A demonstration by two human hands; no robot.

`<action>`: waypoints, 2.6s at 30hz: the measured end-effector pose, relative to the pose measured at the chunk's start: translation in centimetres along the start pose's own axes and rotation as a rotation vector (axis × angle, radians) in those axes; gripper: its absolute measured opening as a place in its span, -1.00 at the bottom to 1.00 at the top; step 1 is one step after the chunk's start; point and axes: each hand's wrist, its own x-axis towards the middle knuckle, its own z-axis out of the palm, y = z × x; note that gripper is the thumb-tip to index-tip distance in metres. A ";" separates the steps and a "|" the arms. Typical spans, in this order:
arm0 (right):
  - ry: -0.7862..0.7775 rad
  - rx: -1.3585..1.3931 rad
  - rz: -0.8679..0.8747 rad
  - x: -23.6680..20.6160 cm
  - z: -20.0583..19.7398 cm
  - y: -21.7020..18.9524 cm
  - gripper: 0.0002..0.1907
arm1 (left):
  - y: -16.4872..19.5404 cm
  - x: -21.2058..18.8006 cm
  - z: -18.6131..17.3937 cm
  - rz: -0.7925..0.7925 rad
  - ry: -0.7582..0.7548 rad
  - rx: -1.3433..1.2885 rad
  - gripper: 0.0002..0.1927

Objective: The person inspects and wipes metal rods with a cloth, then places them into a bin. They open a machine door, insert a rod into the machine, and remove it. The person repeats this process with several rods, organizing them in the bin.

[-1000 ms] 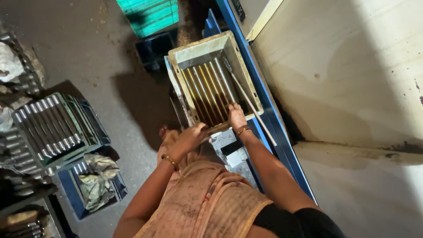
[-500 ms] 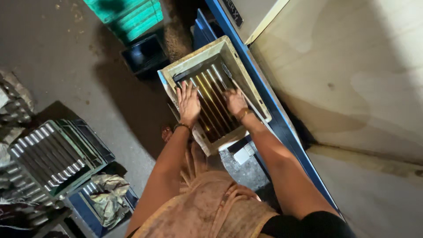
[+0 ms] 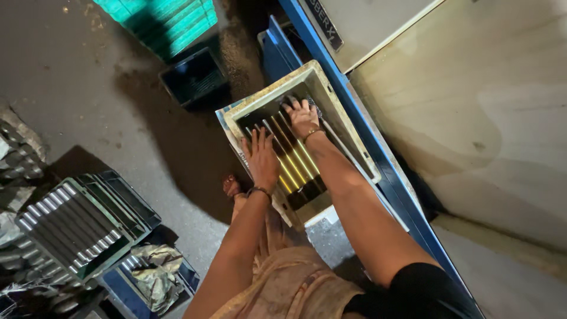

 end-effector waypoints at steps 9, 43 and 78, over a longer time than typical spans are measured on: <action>0.073 -0.126 -0.092 2.0 -0.1 0.7 -0.57 | -1.0 -0.3 2.4 -0.002 0.002 0.034 -0.49; 1.056 0.643 -0.394 3.6 -9.1 4.0 -0.67 | -0.7 -0.3 1.8 -0.033 -0.015 -0.045 -0.50; 1.018 0.554 -0.099 0.4 -3.1 4.1 -0.38 | -0.2 -0.2 1.9 -0.038 -0.018 0.038 -0.52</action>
